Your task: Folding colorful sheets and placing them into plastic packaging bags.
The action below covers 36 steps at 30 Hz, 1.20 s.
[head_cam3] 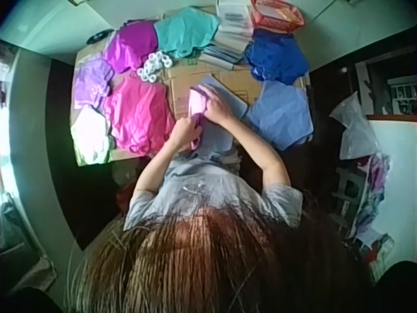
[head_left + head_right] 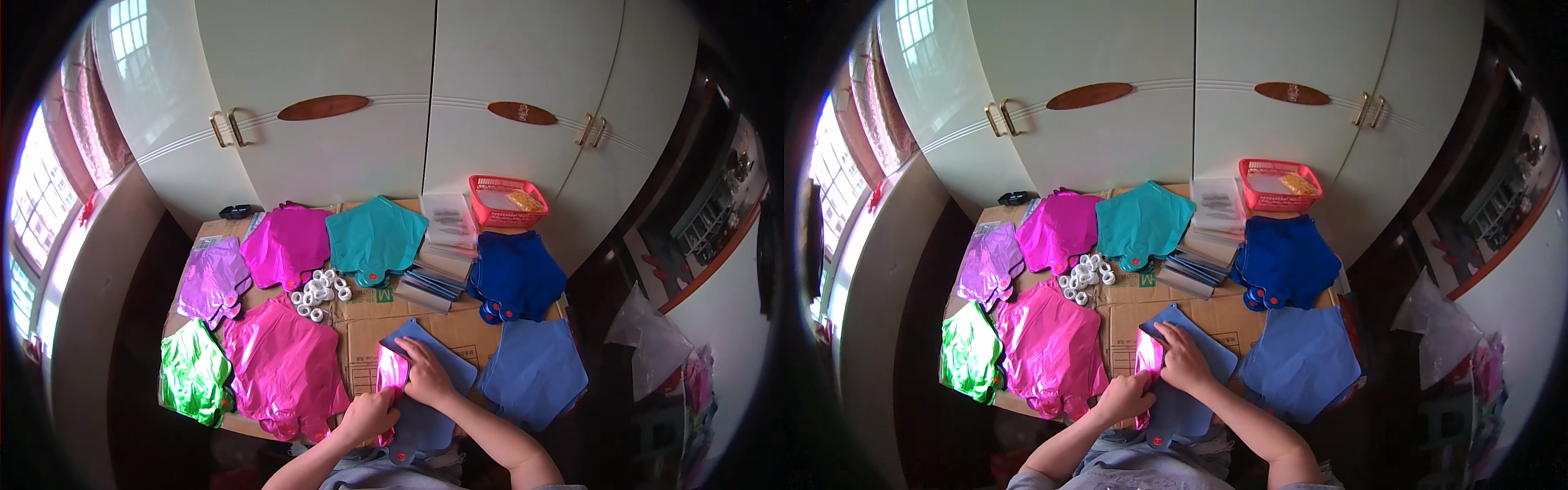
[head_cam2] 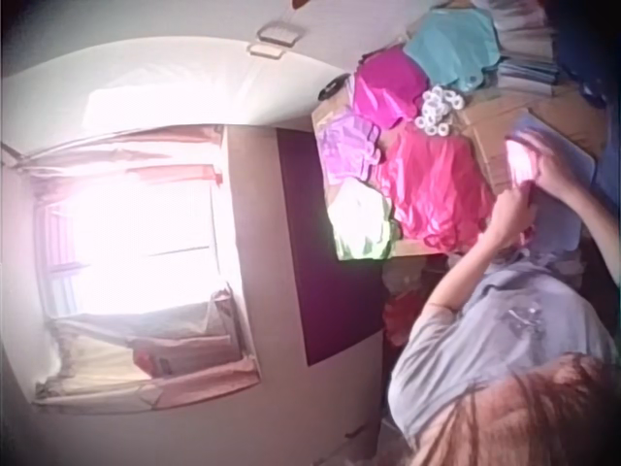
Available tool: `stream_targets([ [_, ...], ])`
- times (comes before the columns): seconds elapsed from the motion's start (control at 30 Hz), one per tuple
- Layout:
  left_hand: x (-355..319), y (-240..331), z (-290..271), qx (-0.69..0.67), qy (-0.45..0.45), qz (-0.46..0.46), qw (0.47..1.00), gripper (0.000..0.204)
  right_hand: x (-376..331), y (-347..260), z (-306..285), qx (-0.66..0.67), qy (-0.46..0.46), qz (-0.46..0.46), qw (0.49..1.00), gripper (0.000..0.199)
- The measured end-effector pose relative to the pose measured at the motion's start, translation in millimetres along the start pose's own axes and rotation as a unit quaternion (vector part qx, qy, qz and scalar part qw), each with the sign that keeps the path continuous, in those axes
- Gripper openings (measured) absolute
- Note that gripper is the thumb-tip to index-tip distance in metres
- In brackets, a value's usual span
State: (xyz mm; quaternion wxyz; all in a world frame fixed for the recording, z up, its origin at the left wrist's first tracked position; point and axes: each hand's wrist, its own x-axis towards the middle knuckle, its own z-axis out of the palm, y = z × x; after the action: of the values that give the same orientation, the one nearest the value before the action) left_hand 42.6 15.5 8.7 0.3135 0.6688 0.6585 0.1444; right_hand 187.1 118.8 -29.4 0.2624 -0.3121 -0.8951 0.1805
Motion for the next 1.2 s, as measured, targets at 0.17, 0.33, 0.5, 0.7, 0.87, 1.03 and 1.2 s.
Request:
stream_targets([
  [0.17,1.9,-0.7,-0.2,-0.005,0.004,0.014,1.0,0.023,1.5,3.9,3.8,0.125,0.084,0.062,0.987,0.018],
  [0.33,0.5,-3.6,1.3,-0.002,-0.003,0.013,1.0,0.026,4.9,-4.4,-2.2,0.089,0.116,0.032,0.989,0.019],
  [0.5,-7.6,-3.1,-14.2,-0.017,0.04,0.066,0.997,0.028,3.2,-1.0,3.7,0.052,0.126,0.031,0.99,0.018],
  [0.7,6.4,-36.1,-48.3,0.164,0.045,0.206,0.964,0.055,3.6,-3.7,2.9,0.032,0.119,0.026,0.992,0.015],
  [0.87,16.9,-47.4,-46.4,0.23,0.009,0.25,0.941,0.073,3.4,-4.9,3.4,0.024,0.116,0.023,0.993,0.011],
  [1.03,19.1,-47.4,-45.4,0.231,-0.005,0.25,0.94,0.08,1.9,-3.3,2.8,0.018,0.111,0.023,0.993,0.01],
  [1.2,20.1,-45.6,-45.0,0.245,-0.019,0.249,0.937,0.081,1.1,-2.8,3.2,0.019,0.11,0.024,0.993,0.009],
])
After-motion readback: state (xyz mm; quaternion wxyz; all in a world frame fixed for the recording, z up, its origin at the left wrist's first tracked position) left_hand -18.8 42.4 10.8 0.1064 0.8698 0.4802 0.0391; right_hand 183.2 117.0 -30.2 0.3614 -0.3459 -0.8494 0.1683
